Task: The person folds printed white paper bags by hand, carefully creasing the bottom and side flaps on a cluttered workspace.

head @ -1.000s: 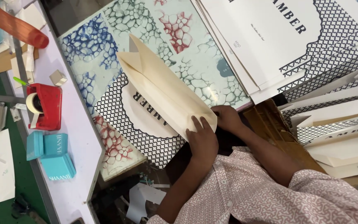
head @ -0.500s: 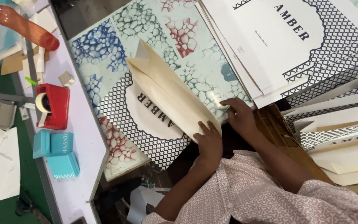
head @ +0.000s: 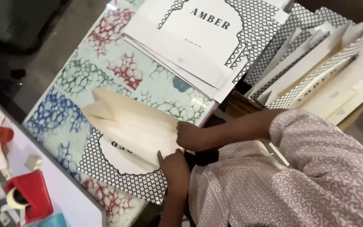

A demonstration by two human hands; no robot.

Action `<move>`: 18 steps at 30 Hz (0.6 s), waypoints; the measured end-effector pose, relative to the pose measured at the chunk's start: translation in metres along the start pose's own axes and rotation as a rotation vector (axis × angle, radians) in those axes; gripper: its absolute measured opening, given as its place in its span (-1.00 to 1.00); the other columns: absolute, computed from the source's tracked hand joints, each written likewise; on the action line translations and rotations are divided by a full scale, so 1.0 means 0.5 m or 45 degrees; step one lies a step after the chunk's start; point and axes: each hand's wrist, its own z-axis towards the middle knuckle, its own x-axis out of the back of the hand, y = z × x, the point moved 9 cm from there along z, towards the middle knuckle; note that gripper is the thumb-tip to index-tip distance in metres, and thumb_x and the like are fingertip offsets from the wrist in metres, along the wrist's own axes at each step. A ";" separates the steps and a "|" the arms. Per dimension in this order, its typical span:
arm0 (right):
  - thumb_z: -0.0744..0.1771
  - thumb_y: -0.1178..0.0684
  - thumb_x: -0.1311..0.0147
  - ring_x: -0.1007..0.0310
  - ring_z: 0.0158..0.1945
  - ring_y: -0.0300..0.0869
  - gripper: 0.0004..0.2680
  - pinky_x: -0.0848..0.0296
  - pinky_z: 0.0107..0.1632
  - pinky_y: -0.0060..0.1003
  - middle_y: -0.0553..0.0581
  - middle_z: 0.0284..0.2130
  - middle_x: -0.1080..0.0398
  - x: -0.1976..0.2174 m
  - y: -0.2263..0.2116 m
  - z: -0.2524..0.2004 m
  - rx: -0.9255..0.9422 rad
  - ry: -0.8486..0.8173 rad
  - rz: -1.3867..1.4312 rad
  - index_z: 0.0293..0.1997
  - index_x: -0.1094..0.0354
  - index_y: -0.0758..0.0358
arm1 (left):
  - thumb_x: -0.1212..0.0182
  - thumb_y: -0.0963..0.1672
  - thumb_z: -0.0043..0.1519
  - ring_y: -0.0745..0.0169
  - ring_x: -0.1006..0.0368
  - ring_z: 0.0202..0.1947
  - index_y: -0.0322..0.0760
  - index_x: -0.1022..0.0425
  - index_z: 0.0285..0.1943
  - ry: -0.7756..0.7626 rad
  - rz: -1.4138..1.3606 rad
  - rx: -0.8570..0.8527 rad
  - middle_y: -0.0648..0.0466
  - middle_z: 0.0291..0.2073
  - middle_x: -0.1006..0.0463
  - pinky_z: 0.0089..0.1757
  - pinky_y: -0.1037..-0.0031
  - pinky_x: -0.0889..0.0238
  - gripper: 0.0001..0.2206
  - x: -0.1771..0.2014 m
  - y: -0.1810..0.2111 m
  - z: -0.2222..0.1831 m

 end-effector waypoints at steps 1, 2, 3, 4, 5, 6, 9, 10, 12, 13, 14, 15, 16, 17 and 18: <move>0.23 0.02 -0.18 -0.44 -0.21 -0.06 -0.90 -0.29 0.10 -0.15 0.05 -0.46 -0.52 -0.013 0.002 0.017 0.010 -0.101 -0.051 -0.48 -0.50 0.15 | -0.09 -0.20 0.21 -0.02 -0.55 -0.44 -0.26 -0.50 -0.39 -0.069 0.109 0.113 -0.03 -0.60 -0.55 0.32 -0.04 0.01 -0.88 0.000 -0.010 -0.007; 0.23 0.02 -0.18 -0.44 -0.21 -0.06 -0.90 -0.29 0.10 -0.15 0.05 -0.46 -0.52 -0.008 0.007 0.018 0.009 -0.104 -0.051 -0.48 -0.50 0.15 | -0.09 -0.20 0.21 -0.02 -0.55 -0.44 -0.26 -0.50 -0.39 -0.070 0.106 0.112 -0.03 -0.60 -0.55 0.32 -0.04 0.01 -0.88 -0.002 -0.015 -0.005; 0.20 0.00 -0.19 -0.44 -0.18 -0.05 -0.90 -0.27 0.13 -0.15 0.06 -0.45 -0.52 -0.003 0.006 0.021 0.009 -0.108 -0.086 -0.49 -0.51 0.15 | -0.09 -0.20 0.20 -0.02 -0.55 -0.44 -0.26 -0.50 -0.39 -0.060 0.112 0.137 -0.03 -0.60 -0.54 0.31 -0.03 0.03 -0.88 -0.003 -0.021 -0.012; 0.18 -0.01 -0.21 -0.44 -0.15 -0.04 -0.90 -0.24 0.16 -0.14 0.06 -0.45 -0.52 0.002 0.003 0.026 0.008 -0.110 -0.122 -0.50 -0.52 0.15 | -0.08 -0.20 0.19 -0.02 -0.55 -0.44 -0.26 -0.50 -0.40 -0.051 0.118 0.161 -0.02 -0.61 -0.54 0.31 -0.03 0.06 -0.88 -0.003 -0.029 -0.021; 0.18 -0.01 -0.21 -0.44 -0.15 -0.04 -0.90 -0.24 0.16 -0.14 0.06 -0.45 -0.52 -0.018 0.011 0.030 0.050 -0.112 -0.139 -0.50 -0.52 0.15 | -0.08 -0.20 0.19 -0.02 -0.55 -0.44 -0.26 -0.50 -0.40 -0.037 0.111 0.203 -0.02 -0.61 -0.54 0.31 -0.03 0.06 -0.88 -0.011 -0.039 -0.016; 0.12 0.01 -0.22 -0.44 -0.09 0.01 -0.92 -0.19 0.20 -0.09 0.11 -0.39 -0.53 -0.031 0.024 0.037 0.037 -0.070 -0.186 -0.52 -0.54 0.10 | -0.09 -0.20 0.19 -0.01 -0.55 -0.45 -0.26 -0.50 -0.41 -0.001 0.056 0.187 -0.03 -0.61 -0.54 0.29 -0.04 0.03 -0.87 -0.016 -0.044 -0.011; 0.10 0.04 -0.22 -0.44 -0.08 0.04 -0.93 -0.20 0.20 -0.08 0.14 -0.41 -0.52 -0.055 0.055 0.032 0.117 -0.007 -0.144 -0.53 -0.54 0.11 | -0.11 -0.22 0.16 -0.01 -0.55 -0.45 -0.26 -0.51 -0.40 0.065 -0.028 0.221 -0.03 -0.60 -0.55 0.23 -0.01 -0.06 -0.90 -0.043 -0.073 -0.017; 0.13 0.06 -0.21 -0.45 -0.13 0.02 -0.94 -0.26 0.17 -0.12 0.12 -0.47 -0.52 -0.056 0.083 0.032 0.089 0.018 -0.034 -0.52 -0.52 0.16 | -0.13 -0.23 0.14 -0.01 -0.56 -0.44 -0.25 -0.51 -0.38 0.078 -0.035 0.153 -0.04 -0.59 -0.55 0.19 0.03 -0.12 -0.92 -0.053 -0.076 -0.014; 0.15 0.07 -0.20 -0.46 -0.17 0.01 -0.95 -0.28 0.13 -0.12 0.12 -0.49 -0.51 -0.028 0.082 0.056 0.153 0.021 -0.070 -0.52 -0.51 0.15 | -0.15 -0.21 0.16 -0.04 -0.54 -0.42 -0.24 -0.51 -0.36 0.068 -0.116 0.187 -0.05 -0.56 -0.55 0.10 0.10 -0.18 -0.94 -0.062 -0.096 -0.014; 0.16 0.09 -0.20 -0.47 -0.21 0.00 -0.97 -0.30 0.10 -0.12 0.12 -0.50 -0.51 -0.019 0.087 0.050 0.110 0.032 -0.070 -0.52 -0.50 0.14 | -0.16 -0.20 0.17 -0.06 -0.53 -0.40 -0.23 -0.51 -0.35 0.018 -0.188 0.116 -0.05 -0.53 -0.54 0.01 0.18 -0.24 -0.95 -0.075 -0.089 -0.012; 0.16 0.09 -0.20 -0.47 -0.21 0.00 -0.97 -0.30 0.10 -0.12 0.12 -0.50 -0.51 0.001 0.078 0.059 0.126 0.015 -0.067 -0.52 -0.50 0.14 | -0.16 -0.20 0.17 -0.06 -0.53 -0.40 -0.23 -0.51 -0.35 0.013 -0.203 0.134 -0.05 -0.53 -0.54 0.01 0.18 -0.24 -0.95 -0.071 -0.093 -0.019; 0.16 0.07 -0.21 -0.47 -0.26 0.00 -0.96 -0.30 0.06 -0.11 0.13 -0.51 -0.50 0.016 0.075 0.061 0.107 -0.038 -0.070 -0.51 -0.49 0.14 | -0.17 -0.18 0.19 -0.10 -0.52 -0.38 -0.23 -0.52 -0.34 0.000 -0.219 0.134 -0.07 -0.51 -0.54 -0.04 0.15 -0.26 -0.94 -0.065 -0.101 -0.018; 0.15 0.06 -0.22 -0.47 -0.31 0.01 -0.95 -0.31 0.02 -0.09 0.14 -0.52 -0.49 0.033 0.076 0.058 0.088 -0.091 -0.073 -0.51 -0.48 0.15 | -0.19 -0.16 0.21 -0.13 -0.52 -0.35 -0.22 -0.52 -0.33 -0.014 -0.235 0.134 -0.09 -0.48 -0.54 -0.08 0.13 -0.28 -0.93 -0.059 -0.103 -0.014; 0.15 0.06 -0.22 -0.47 -0.31 0.01 -0.95 -0.31 0.02 -0.09 0.14 -0.52 -0.49 0.023 0.079 0.067 0.035 -0.079 -0.073 -0.51 -0.48 0.15 | -0.19 -0.16 0.21 -0.13 -0.52 -0.35 -0.22 -0.52 -0.33 -0.016 -0.226 0.080 -0.09 -0.48 -0.54 -0.08 0.13 -0.28 -0.93 -0.039 -0.089 -0.019; 0.14 0.06 -0.22 -0.46 -0.33 0.01 -0.94 -0.31 0.02 -0.08 0.14 -0.53 -0.48 0.010 0.075 0.073 0.055 -0.090 -0.050 -0.52 -0.47 0.15 | -0.19 -0.18 0.12 -0.12 -0.51 -0.39 -0.26 -0.52 -0.36 0.130 -0.121 0.076 -0.09 -0.55 -0.53 0.00 0.05 -0.24 -0.96 0.002 -0.080 -0.024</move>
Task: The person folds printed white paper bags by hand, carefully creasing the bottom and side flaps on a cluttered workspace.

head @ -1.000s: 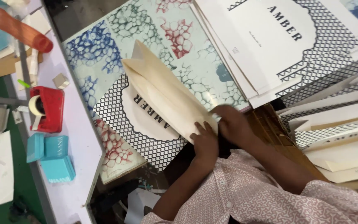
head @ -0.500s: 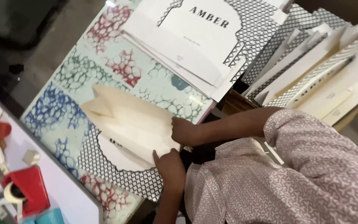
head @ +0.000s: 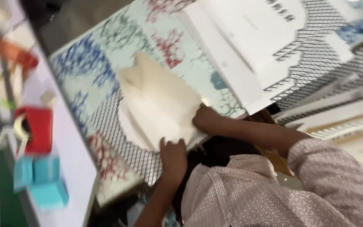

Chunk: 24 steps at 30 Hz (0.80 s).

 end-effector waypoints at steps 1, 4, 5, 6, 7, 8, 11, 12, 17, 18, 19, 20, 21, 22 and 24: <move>0.14 0.05 -0.23 -0.46 -0.35 0.01 -0.94 -0.31 0.01 -0.08 0.15 -0.55 -0.47 -0.009 0.000 0.009 0.006 -0.001 0.026 -0.53 -0.47 0.15 | -0.20 -0.20 0.02 -0.11 -0.51 -0.42 -0.29 -0.51 -0.39 0.151 0.099 -0.035 -0.10 -0.63 -0.53 0.07 -0.03 -0.20 -0.95 0.043 0.011 -0.001; 0.14 0.09 -0.20 -0.44 -0.34 -0.01 -0.96 -0.32 0.01 -0.11 0.12 -0.58 -0.45 0.004 -0.014 -0.015 0.007 0.178 0.040 -0.58 -0.47 0.14 | -0.15 -0.23 0.09 -0.12 -0.48 -0.35 -0.28 -0.48 -0.43 0.170 0.165 0.026 -0.11 -0.61 -0.51 0.11 -0.01 -0.22 -0.95 0.048 0.002 -0.007; 0.14 0.09 -0.20 -0.44 -0.34 -0.01 -0.96 -0.32 0.01 -0.11 0.12 -0.58 -0.45 0.002 -0.013 -0.022 -0.014 0.187 0.034 -0.58 -0.47 0.14 | -0.15 -0.23 0.09 -0.12 -0.48 -0.35 -0.28 -0.48 -0.43 0.176 0.168 0.003 -0.11 -0.61 -0.51 0.11 -0.01 -0.22 -0.95 0.059 0.003 -0.004; 0.14 0.09 -0.18 -0.43 -0.33 -0.01 -0.95 -0.33 0.00 -0.13 0.11 -0.59 -0.43 0.009 -0.019 -0.028 0.009 0.264 0.040 -0.60 -0.45 0.15 | -0.14 -0.23 0.10 -0.13 -0.46 -0.36 -0.30 -0.49 -0.40 0.104 0.131 0.040 -0.12 -0.60 -0.51 0.02 0.04 -0.23 -0.96 0.059 -0.008 -0.001; 0.14 0.10 -0.16 -0.42 -0.33 -0.01 -0.94 -0.33 0.00 -0.14 0.10 -0.60 -0.41 0.012 -0.031 -0.036 0.046 0.332 0.047 -0.62 -0.44 0.15 | -0.12 -0.23 0.11 -0.14 -0.45 -0.36 -0.32 -0.49 -0.36 0.027 0.091 0.091 -0.13 -0.58 -0.51 -0.07 0.09 -0.23 -0.95 0.057 -0.016 -0.004; 0.14 0.10 -0.16 -0.42 -0.33 -0.01 -0.94 -0.33 0.00 -0.14 0.10 -0.60 -0.41 0.020 -0.028 -0.038 0.039 0.331 0.044 -0.62 -0.44 0.15 | -0.12 -0.23 0.11 -0.14 -0.45 -0.36 -0.32 -0.49 -0.36 0.028 0.088 0.084 -0.13 -0.58 -0.51 -0.07 0.09 -0.23 -0.95 0.064 -0.022 0.000; 0.14 0.11 -0.14 -0.39 -0.32 -0.03 -0.92 -0.33 -0.02 -0.17 0.09 -0.61 -0.37 0.039 -0.034 -0.058 0.035 0.387 0.114 -0.66 -0.40 0.15 | -0.11 -0.24 0.06 -0.16 -0.44 -0.36 -0.37 -0.52 -0.33 -0.027 0.015 0.044 -0.12 -0.58 -0.51 -0.08 0.09 -0.22 -0.91 0.055 -0.028 -0.002; 0.14 0.11 -0.14 -0.37 -0.32 -0.04 -0.91 -0.32 -0.03 -0.18 0.08 -0.62 -0.37 0.041 -0.039 -0.064 0.028 0.398 0.143 -0.67 -0.39 0.14 | -0.12 -0.25 0.05 -0.18 -0.44 -0.38 -0.40 -0.55 -0.29 0.110 -0.004 -0.043 -0.15 -0.59 -0.50 -0.05 0.07 -0.22 -0.87 0.065 -0.022 -0.007; 0.15 0.11 -0.14 -0.34 -0.31 -0.08 -0.90 -0.29 -0.01 -0.22 0.04 -0.64 -0.36 0.061 -0.060 -0.067 -0.011 0.352 0.107 -0.68 -0.37 0.12 | -0.13 -0.26 0.05 -0.18 -0.47 -0.41 -0.35 -0.65 -0.20 0.114 -0.154 -0.017 -0.16 -0.57 -0.54 -0.04 0.09 -0.22 -0.78 0.051 -0.034 -0.006; 0.15 0.10 -0.14 -0.34 -0.30 -0.09 -0.89 -0.28 -0.01 -0.23 0.03 -0.64 -0.37 0.058 -0.059 -0.068 -0.024 0.352 0.083 -0.69 -0.37 0.11 | -0.14 -0.27 0.05 -0.17 -0.47 -0.41 -0.33 -0.67 -0.19 0.067 -0.139 0.034 -0.17 -0.57 -0.54 -0.04 0.11 -0.22 -0.78 0.046 -0.034 -0.005; 0.15 0.09 -0.15 -0.34 -0.29 -0.10 -0.89 -0.27 0.00 -0.24 0.01 -0.64 -0.38 0.054 -0.064 -0.068 -0.030 0.348 0.063 -0.69 -0.37 0.11 | -0.15 -0.27 0.05 -0.17 -0.47 -0.41 -0.31 -0.68 -0.19 0.016 -0.125 0.093 -0.17 -0.58 -0.55 -0.04 0.13 -0.23 -0.77 0.041 -0.036 -0.011; 0.15 0.09 -0.15 -0.34 -0.29 -0.10 -0.89 -0.27 0.00 -0.24 0.01 -0.64 -0.38 0.054 -0.074 -0.069 -0.014 0.345 0.072 -0.69 -0.37 0.11 | -0.15 -0.27 0.05 -0.17 -0.47 -0.41 -0.31 -0.68 -0.19 0.011 -0.122 0.110 -0.17 -0.58 -0.55 -0.04 0.13 -0.23 -0.77 0.037 -0.037 -0.019; 0.15 0.09 -0.15 -0.34 -0.29 -0.10 -0.89 -0.27 0.01 -0.24 0.01 -0.65 -0.38 0.058 -0.073 -0.068 -0.019 0.362 0.070 -0.69 -0.37 0.11 | -0.15 -0.27 0.04 -0.17 -0.47 -0.40 -0.29 -0.68 -0.19 0.027 -0.107 0.130 -0.18 -0.57 -0.55 -0.04 0.15 -0.23 -0.76 0.036 -0.040 -0.018; 0.15 0.08 -0.15 -0.34 -0.29 -0.11 -0.88 -0.27 0.03 -0.24 0.01 -0.66 -0.38 0.063 -0.073 -0.069 -0.024 0.378 0.069 -0.70 -0.37 0.11 | -0.15 -0.27 0.02 -0.17 -0.47 -0.38 -0.27 -0.69 -0.20 0.043 -0.092 0.150 -0.19 -0.55 -0.55 -0.04 0.16 -0.23 -0.76 0.035 -0.042 -0.017; 0.15 0.07 -0.15 -0.35 -0.28 -0.11 -0.88 -0.27 0.03 -0.23 0.02 -0.65 -0.39 0.061 -0.065 -0.068 -0.017 0.364 0.056 -0.70 -0.37 0.11 | -0.16 -0.27 0.01 -0.15 -0.47 -0.37 -0.29 -0.68 -0.24 0.097 -0.096 0.141 -0.18 -0.56 -0.54 -0.04 0.17 -0.23 -0.78 0.039 -0.039 -0.021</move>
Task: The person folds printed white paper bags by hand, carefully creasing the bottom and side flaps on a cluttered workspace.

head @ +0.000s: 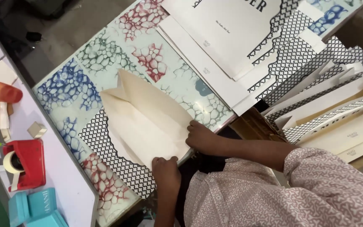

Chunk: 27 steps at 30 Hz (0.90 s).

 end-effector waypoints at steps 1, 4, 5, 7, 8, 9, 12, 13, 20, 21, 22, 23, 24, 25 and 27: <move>0.15 0.07 -0.15 -0.36 -0.27 -0.10 -0.88 -0.28 0.03 -0.23 0.02 -0.65 -0.39 -0.004 0.001 -0.001 0.004 -0.016 -0.005 -0.69 -0.38 0.12 | -0.17 -0.27 0.00 -0.14 -0.46 -0.36 -0.30 -0.67 -0.28 0.045 -0.006 -0.011 -0.17 -0.57 -0.53 -0.04 0.17 -0.24 -0.80 0.004 0.002 -0.006; 0.15 0.06 -0.16 -0.37 -0.26 -0.08 -0.92 -0.29 0.02 -0.22 0.04 -0.61 -0.39 -0.009 0.008 -0.006 0.028 0.016 0.046 -0.61 -0.39 0.13 | -0.23 -0.24 0.06 -0.10 -0.43 -0.34 -0.34 -0.60 -0.40 0.111 0.079 -0.073 -0.14 -0.60 -0.50 0.00 0.16 -0.24 -0.95 0.047 0.028 -0.001; 0.15 0.06 -0.16 -0.37 -0.26 -0.08 -0.92 -0.29 0.02 -0.22 0.04 -0.61 -0.39 0.002 0.009 -0.009 0.030 0.021 0.039 -0.61 -0.39 0.13 | -0.23 -0.24 0.06 -0.10 -0.43 -0.34 -0.34 -0.60 -0.40 0.119 0.081 -0.074 -0.14 -0.60 -0.50 0.00 0.16 -0.24 -0.95 0.052 0.030 0.000; 0.15 0.06 -0.16 -0.39 -0.23 -0.08 -0.94 -0.30 0.04 -0.22 0.04 -0.56 -0.39 0.030 0.012 -0.016 0.028 0.086 0.130 -0.53 -0.39 0.15 | -0.33 -0.18 -0.04 -0.16 -0.40 -0.28 -0.34 -0.55 -0.51 0.021 0.032 0.007 -0.15 -0.58 -0.51 -0.10 0.12 -0.22 -0.91 0.045 0.023 0.000; 0.15 0.06 -0.16 -0.39 -0.23 -0.08 -0.94 -0.30 0.04 -0.22 0.04 -0.56 -0.39 0.033 0.012 -0.018 0.035 0.086 0.127 -0.53 -0.39 0.15 | -0.33 -0.18 -0.04 -0.16 -0.40 -0.28 -0.34 -0.55 -0.51 0.027 0.032 0.011 -0.15 -0.58 -0.51 -0.10 0.12 -0.22 -0.91 0.045 0.019 0.000; 0.14 0.06 -0.17 -0.38 -0.22 -0.07 -0.92 -0.30 0.04 -0.21 0.04 -0.54 -0.40 0.043 0.011 -0.023 0.044 0.128 0.166 -0.49 -0.39 0.16 | -0.33 -0.18 -0.03 -0.15 -0.39 -0.28 -0.35 -0.54 -0.47 0.001 0.034 0.034 -0.14 -0.57 -0.51 -0.12 0.11 -0.23 -0.91 0.040 0.013 -0.002; 0.15 0.05 -0.17 -0.38 -0.21 -0.07 -0.90 -0.30 0.05 -0.20 0.03 -0.51 -0.39 0.045 0.014 -0.030 0.073 0.204 0.209 -0.44 -0.38 0.17 | -0.31 -0.20 -0.02 -0.14 -0.40 -0.29 -0.35 -0.51 -0.44 -0.002 0.042 0.040 -0.13 -0.56 -0.50 -0.13 0.11 -0.23 -0.91 0.024 -0.003 -0.004; 0.15 0.05 -0.18 -0.37 -0.20 -0.07 -0.89 -0.30 0.06 -0.20 0.03 -0.50 -0.39 0.042 0.012 -0.036 0.082 0.239 0.221 -0.42 -0.37 0.17 | -0.30 -0.21 -0.01 -0.13 -0.41 -0.32 -0.35 -0.50 -0.45 0.010 0.050 0.016 -0.13 -0.57 -0.49 -0.13 0.12 -0.24 -0.92 0.019 -0.005 -0.008; 0.16 0.02 -0.22 -0.35 -0.24 -0.07 -0.88 -0.26 0.00 -0.18 0.03 -0.51 -0.39 0.032 -0.007 -0.021 0.129 0.142 0.186 -0.44 -0.38 0.15 | -0.24 -0.23 0.05 -0.16 -0.42 -0.38 -0.28 -0.52 -0.46 0.044 -0.034 -0.022 -0.13 -0.59 -0.47 -0.16 0.12 -0.24 -0.96 -0.001 -0.017 -0.010; 0.15 0.01 -0.23 -0.35 -0.25 -0.07 -0.88 -0.25 -0.01 -0.18 0.03 -0.52 -0.39 0.031 -0.003 -0.014 0.098 0.088 0.179 -0.48 -0.37 0.15 | -0.24 -0.23 0.01 -0.18 -0.42 -0.39 -0.27 -0.54 -0.45 0.073 -0.098 -0.038 -0.13 -0.60 -0.48 -0.18 0.10 -0.23 -0.98 0.000 -0.021 -0.008; 0.14 0.00 -0.25 -0.34 -0.26 -0.08 -0.87 -0.25 -0.02 -0.17 0.02 -0.54 -0.39 0.029 0.001 -0.007 0.067 0.034 0.169 -0.51 -0.37 0.14 | -0.23 -0.23 -0.02 -0.20 -0.43 -0.40 -0.27 -0.55 -0.44 0.104 -0.161 -0.055 -0.14 -0.60 -0.49 -0.20 0.07 -0.23 -0.96 0.001 -0.025 -0.007; 0.14 0.00 -0.25 -0.34 -0.26 -0.08 -0.87 -0.25 -0.02 -0.17 0.02 -0.54 -0.39 0.026 -0.005 -0.006 0.091 0.016 0.173 -0.51 -0.37 0.14 | -0.23 -0.23 -0.02 -0.20 -0.43 -0.40 -0.27 -0.55 -0.44 0.110 -0.170 -0.026 -0.14 -0.60 -0.49 -0.20 0.07 -0.23 -0.96 -0.004 -0.036 -0.005; 0.13 0.00 -0.27 -0.34 -0.25 -0.07 -0.86 -0.24 -0.01 -0.15 0.02 -0.53 -0.40 0.023 -0.004 -0.006 0.076 0.003 0.174 -0.51 -0.38 0.14 | -0.24 -0.23 -0.03 -0.19 -0.44 -0.39 -0.26 -0.56 -0.44 0.044 -0.147 -0.018 -0.14 -0.59 -0.50 -0.19 0.07 -0.23 -0.96 -0.019 -0.043 -0.004; 0.12 -0.01 -0.30 -0.35 -0.25 -0.07 -0.85 -0.23 -0.01 -0.13 0.02 -0.52 -0.41 0.021 -0.004 -0.004 0.053 -0.002 0.176 -0.51 -0.38 0.14 | -0.25 -0.22 -0.04 -0.19 -0.45 -0.39 -0.25 -0.56 -0.44 -0.024 -0.119 -0.018 -0.13 -0.59 -0.50 -0.18 0.07 -0.24 -0.96 -0.032 -0.052 0.000; 0.11 0.00 -0.32 -0.36 -0.23 -0.06 -0.84 -0.23 -0.01 -0.11 0.02 -0.49 -0.43 0.012 0.003 0.005 0.062 -0.017 0.192 -0.46 -0.40 0.14 | -0.29 -0.20 -0.04 -0.20 -0.47 -0.38 -0.25 -0.59 -0.40 -0.021 -0.176 -0.044 -0.13 -0.57 -0.52 -0.20 0.04 -0.24 -0.93 -0.034 -0.068 0.005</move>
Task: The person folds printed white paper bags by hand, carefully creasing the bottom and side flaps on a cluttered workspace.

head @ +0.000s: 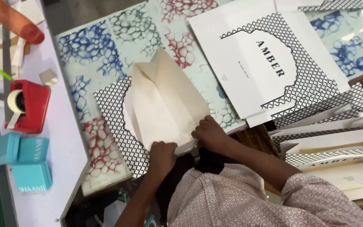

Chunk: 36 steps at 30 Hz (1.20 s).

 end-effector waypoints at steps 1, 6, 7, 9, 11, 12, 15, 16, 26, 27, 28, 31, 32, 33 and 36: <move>0.10 0.01 -0.35 -0.37 -0.22 -0.06 -0.81 -0.23 -0.01 -0.08 0.02 -0.47 -0.45 -0.003 0.005 0.003 -0.008 -0.003 0.012 -0.40 -0.42 0.13 | -0.32 -0.19 -0.05 -0.21 -0.48 -0.36 -0.26 -0.61 -0.35 -0.002 -0.052 -0.046 -0.12 -0.55 -0.54 -0.22 0.02 -0.24 -0.89 0.001 -0.004 0.003; 0.08 -0.03 -0.43 -0.23 0.18 0.02 -0.51 -0.18 0.19 0.01 0.12 0.02 -0.31 -0.026 0.043 0.037 -0.109 -0.121 -0.033 0.06 -0.33 0.01 | -0.48 -0.06 -0.10 -0.18 -0.55 -0.18 -0.23 -0.59 -0.03 -0.334 -0.175 0.091 -0.12 -0.30 -0.62 -0.09 0.08 -0.35 -0.57 -0.018 -0.050 0.034; 0.05 -0.08 -0.48 -0.08 0.36 0.10 -0.34 -0.11 0.29 0.07 0.21 0.25 -0.16 -0.008 0.042 0.050 -0.165 -0.142 -0.096 0.26 -0.24 -0.04 | -0.49 -0.02 -0.08 -0.14 -0.56 -0.06 -0.17 -0.55 0.12 -0.517 -0.210 0.237 -0.11 -0.20 -0.63 0.00 0.13 -0.38 -0.46 -0.027 -0.065 0.032; 0.02 -0.16 -0.50 0.15 0.47 0.13 -0.20 0.03 0.38 0.12 0.27 0.38 0.11 0.004 0.059 0.065 -0.243 -0.209 -0.147 0.38 -0.08 -0.08 | -0.53 0.01 -0.16 -0.18 -0.42 0.10 -0.17 -0.49 0.20 -0.387 -0.194 0.191 -0.14 -0.04 -0.57 0.09 0.12 -0.29 -0.32 -0.004 -0.073 0.037; 0.00 -0.25 -0.53 0.38 0.57 0.17 -0.05 0.17 0.46 0.17 0.32 0.51 0.37 -0.004 0.107 0.076 -0.330 -0.270 -0.194 0.51 0.09 -0.12 | -0.57 0.04 -0.25 -0.22 -0.27 0.25 -0.17 -0.43 0.28 -0.262 -0.175 0.136 -0.16 0.11 -0.50 0.19 0.12 -0.20 -0.19 -0.007 -0.090 0.038; 0.04 -0.33 -0.48 0.49 0.58 0.14 -0.04 0.26 0.48 0.18 0.31 0.52 0.47 -0.035 0.136 0.075 -0.363 -0.364 -0.112 0.54 0.19 -0.11 | -0.49 0.11 -0.17 -0.24 -0.10 0.36 -0.17 -0.35 0.35 -0.160 -0.062 0.024 -0.18 0.27 -0.31 0.26 0.05 -0.06 -0.16 -0.016 -0.094 0.030; 0.12 -0.47 -0.33 0.57 0.58 0.13 -0.08 0.37 0.49 0.22 0.32 0.52 0.54 -0.108 0.175 0.060 -0.367 -0.384 0.037 0.55 0.27 -0.06 | -0.31 0.18 0.09 -0.25 0.09 0.51 -0.19 -0.20 0.49 -0.007 0.121 -0.140 -0.20 0.49 -0.07 0.36 -0.03 0.15 -0.18 -0.050 -0.103 0.011; 0.17 -0.52 -0.23 0.55 0.58 0.15 -0.13 0.38 0.47 0.24 0.35 0.52 0.51 -0.118 0.183 0.059 -0.328 -0.315 0.076 0.54 0.25 -0.02 | -0.21 0.18 0.28 -0.24 0.11 0.55 -0.21 -0.14 0.57 0.073 0.183 -0.185 -0.21 0.55 -0.01 0.39 -0.04 0.22 -0.24 -0.057 -0.101 0.011; 0.40 -0.05 0.01 0.06 0.50 0.33 -0.57 0.00 0.46 0.23 0.57 0.41 0.06 -0.094 0.001 0.098 -0.384 0.566 -0.269 0.43 -0.11 0.36 | -0.22 0.33 0.07 -0.22 0.28 0.56 -0.20 -0.02 0.59 -0.083 0.060 -0.149 -0.26 0.55 0.12 0.37 -0.08 0.39 0.01 -0.065 -0.114 0.025; 0.39 -0.01 -0.01 -0.02 0.47 0.31 -0.60 -0.06 0.43 0.20 0.53 0.37 -0.04 -0.072 -0.009 0.101 -0.365 0.598 -0.209 0.38 -0.17 0.36 | -0.26 0.32 0.03 -0.22 0.29 0.56 -0.21 -0.02 0.59 -0.097 0.013 -0.146 -0.25 0.54 0.13 0.36 -0.09 0.40 0.04 -0.062 -0.113 0.026; 0.38 0.02 -0.03 -0.11 0.43 0.29 -0.64 -0.13 0.40 0.17 0.49 0.33 -0.13 -0.052 -0.020 0.098 -0.351 0.626 -0.149 0.33 -0.23 0.35 | -0.29 0.32 -0.02 -0.23 0.31 0.55 -0.22 -0.01 0.58 -0.116 -0.038 -0.144 -0.25 0.54 0.15 0.36 -0.09 0.42 0.07 -0.063 -0.109 0.025; 0.36 0.04 -0.05 -0.17 0.39 0.26 -0.65 -0.16 0.35 0.12 0.46 0.29 -0.22 -0.058 -0.024 0.101 -0.331 0.564 -0.129 0.28 -0.27 0.37 | -0.35 0.30 -0.02 -0.24 0.30 0.56 -0.21 -0.02 0.59 -0.088 -0.021 -0.137 -0.25 0.55 0.14 0.39 -0.08 0.41 0.07 -0.066 -0.101 0.025; 0.36 0.04 -0.05 -0.17 0.39 0.26 -0.65 -0.16 0.35 0.12 0.46 0.29 -0.22 -0.059 -0.023 0.101 -0.335 0.561 -0.132 0.28 -0.27 0.37 | -0.35 0.30 -0.02 -0.24 0.30 0.56 -0.21 -0.02 0.59 -0.090 -0.026 -0.141 -0.25 0.55 0.14 0.39 -0.08 0.41 0.07 -0.066 -0.094 0.027; 0.36 0.05 -0.05 -0.17 0.39 0.25 -0.65 -0.16 0.35 0.11 0.45 0.29 -0.22 -0.060 -0.025 0.102 -0.320 0.555 -0.143 0.28 -0.27 0.39 | -0.39 0.28 -0.04 -0.26 0.30 0.56 -0.22 -0.03 0.57 -0.075 -0.025 -0.110 -0.26 0.54 0.14 0.39 -0.09 0.41 0.06 -0.063 -0.092 0.028; 0.36 0.05 -0.04 -0.17 0.39 0.24 -0.64 -0.16 0.34 0.10 0.45 0.29 -0.23 -0.063 -0.027 0.103 -0.300 0.544 -0.162 0.29 -0.27 0.41 | -0.44 0.25 -0.06 -0.28 0.32 0.56 -0.24 -0.04 0.55 -0.070 -0.023 -0.063 -0.27 0.54 0.15 0.38 -0.10 0.43 0.06 -0.075 -0.096 0.029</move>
